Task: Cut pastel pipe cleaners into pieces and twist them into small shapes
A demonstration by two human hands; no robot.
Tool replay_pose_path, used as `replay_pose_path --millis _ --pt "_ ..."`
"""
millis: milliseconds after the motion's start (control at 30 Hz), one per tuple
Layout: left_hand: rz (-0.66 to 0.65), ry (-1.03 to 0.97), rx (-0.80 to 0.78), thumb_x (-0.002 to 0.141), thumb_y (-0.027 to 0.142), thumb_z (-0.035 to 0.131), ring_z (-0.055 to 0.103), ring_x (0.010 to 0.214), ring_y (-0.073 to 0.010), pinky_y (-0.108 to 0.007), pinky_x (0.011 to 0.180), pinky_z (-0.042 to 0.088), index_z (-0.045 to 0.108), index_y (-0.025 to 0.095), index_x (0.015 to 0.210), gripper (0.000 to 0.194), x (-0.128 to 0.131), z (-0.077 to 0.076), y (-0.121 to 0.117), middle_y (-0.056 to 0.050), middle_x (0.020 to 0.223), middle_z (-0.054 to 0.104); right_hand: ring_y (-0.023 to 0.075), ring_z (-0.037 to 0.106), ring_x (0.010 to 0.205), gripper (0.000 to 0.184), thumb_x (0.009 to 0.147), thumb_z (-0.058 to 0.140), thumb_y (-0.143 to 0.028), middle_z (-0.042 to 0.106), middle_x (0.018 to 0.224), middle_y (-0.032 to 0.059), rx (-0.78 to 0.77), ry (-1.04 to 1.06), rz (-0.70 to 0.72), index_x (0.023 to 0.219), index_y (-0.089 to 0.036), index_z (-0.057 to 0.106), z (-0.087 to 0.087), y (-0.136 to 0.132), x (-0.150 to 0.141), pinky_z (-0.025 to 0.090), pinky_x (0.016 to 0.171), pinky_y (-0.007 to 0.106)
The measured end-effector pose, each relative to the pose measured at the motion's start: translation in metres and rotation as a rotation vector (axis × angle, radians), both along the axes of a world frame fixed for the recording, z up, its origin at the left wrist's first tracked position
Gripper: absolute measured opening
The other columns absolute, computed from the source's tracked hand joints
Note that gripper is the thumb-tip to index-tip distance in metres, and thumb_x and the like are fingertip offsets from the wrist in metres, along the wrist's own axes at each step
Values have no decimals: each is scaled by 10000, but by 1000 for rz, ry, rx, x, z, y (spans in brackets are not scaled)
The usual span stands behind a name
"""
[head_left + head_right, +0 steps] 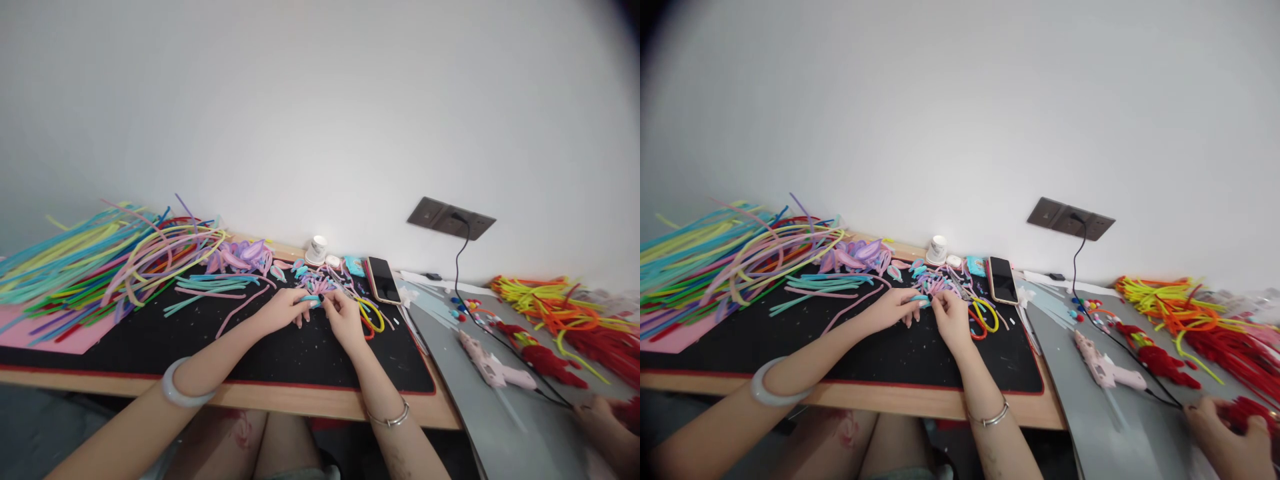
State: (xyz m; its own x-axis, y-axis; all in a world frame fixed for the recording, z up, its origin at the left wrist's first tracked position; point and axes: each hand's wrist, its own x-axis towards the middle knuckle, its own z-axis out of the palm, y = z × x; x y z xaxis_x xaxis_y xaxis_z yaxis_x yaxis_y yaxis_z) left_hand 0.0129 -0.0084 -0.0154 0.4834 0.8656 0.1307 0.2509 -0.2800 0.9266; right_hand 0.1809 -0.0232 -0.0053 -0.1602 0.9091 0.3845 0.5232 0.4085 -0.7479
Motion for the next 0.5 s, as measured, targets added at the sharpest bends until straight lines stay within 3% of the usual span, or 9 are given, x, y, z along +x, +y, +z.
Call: replay_pose_path --millis 500 --pt "88 65 74 825 301 379 516 400 -82 -177 428 406 512 152 649 266 -2 2 0 12 522 573 97 386 486 202 806 442 -285 425 520 -35 -16 27 -11 641 -171 469 -1 0 1 295 482 212"
